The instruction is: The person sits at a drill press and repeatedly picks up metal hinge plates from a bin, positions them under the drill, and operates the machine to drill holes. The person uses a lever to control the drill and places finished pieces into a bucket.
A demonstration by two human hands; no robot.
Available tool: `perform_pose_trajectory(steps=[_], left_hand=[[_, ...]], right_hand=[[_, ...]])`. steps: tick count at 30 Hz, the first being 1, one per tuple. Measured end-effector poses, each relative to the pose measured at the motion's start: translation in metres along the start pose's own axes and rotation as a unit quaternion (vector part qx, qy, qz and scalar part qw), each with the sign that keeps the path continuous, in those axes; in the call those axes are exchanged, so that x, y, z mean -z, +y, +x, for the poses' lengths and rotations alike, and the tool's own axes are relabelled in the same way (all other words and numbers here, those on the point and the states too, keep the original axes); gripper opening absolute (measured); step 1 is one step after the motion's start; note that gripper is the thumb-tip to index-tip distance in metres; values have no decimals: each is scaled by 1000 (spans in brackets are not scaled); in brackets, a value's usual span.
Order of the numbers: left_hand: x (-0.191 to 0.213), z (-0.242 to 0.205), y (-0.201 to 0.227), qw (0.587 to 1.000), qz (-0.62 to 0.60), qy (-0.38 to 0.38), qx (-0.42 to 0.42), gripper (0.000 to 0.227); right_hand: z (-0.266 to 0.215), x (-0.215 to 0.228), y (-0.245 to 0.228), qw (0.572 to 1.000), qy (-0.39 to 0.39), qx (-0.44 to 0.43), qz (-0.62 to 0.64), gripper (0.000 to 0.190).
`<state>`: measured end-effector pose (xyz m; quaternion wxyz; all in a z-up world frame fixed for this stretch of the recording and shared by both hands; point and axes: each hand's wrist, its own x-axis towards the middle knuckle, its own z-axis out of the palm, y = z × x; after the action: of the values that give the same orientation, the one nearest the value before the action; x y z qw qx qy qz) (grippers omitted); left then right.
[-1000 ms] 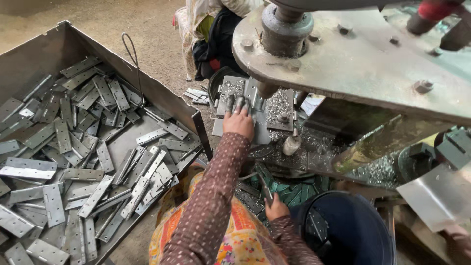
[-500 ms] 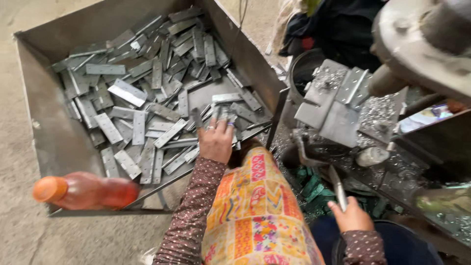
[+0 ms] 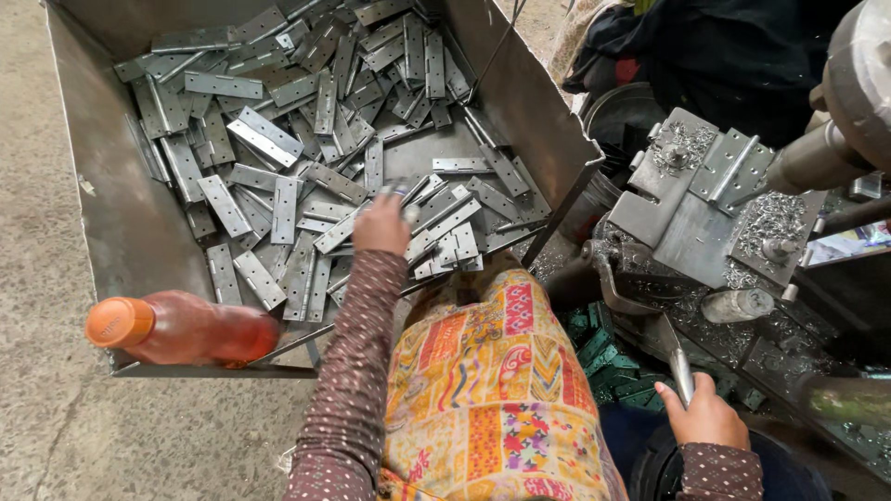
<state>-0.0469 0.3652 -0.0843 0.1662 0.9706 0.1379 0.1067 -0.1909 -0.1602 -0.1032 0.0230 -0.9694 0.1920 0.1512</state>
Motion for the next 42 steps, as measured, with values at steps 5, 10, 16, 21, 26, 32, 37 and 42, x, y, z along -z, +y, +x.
perform_pose_trajectory(steps=[5,10,16,21,26,32,37,42], left_hand=[[-35,40,-66,994,-94,-24,49,41],[-69,69,-68,981,-31,-157,110,37],[-110,84,-65,989,23,-118,90,33],[-128,75,-72,996,12,-39,84,46],[-125,66,-57,999,12,20,33,34],[-58,46,6,996,20,77,-46,33],[2,13,117,963,-49,182,-193,21],[25,-28,256,915,-46,209,-341,31]], right_hand=[[10,-6,6,1000,-22,-5,2,69],[16,-17,15,1000,-22,-12,-3,70],[21,-21,20,999,-39,-24,-10,71],[23,-18,16,995,-78,-58,-10,69],[16,-11,11,997,-59,-41,11,69],[2,-3,-2,998,-17,5,59,57],[-3,-4,-9,995,23,32,89,51],[-10,6,-15,993,36,46,100,51]])
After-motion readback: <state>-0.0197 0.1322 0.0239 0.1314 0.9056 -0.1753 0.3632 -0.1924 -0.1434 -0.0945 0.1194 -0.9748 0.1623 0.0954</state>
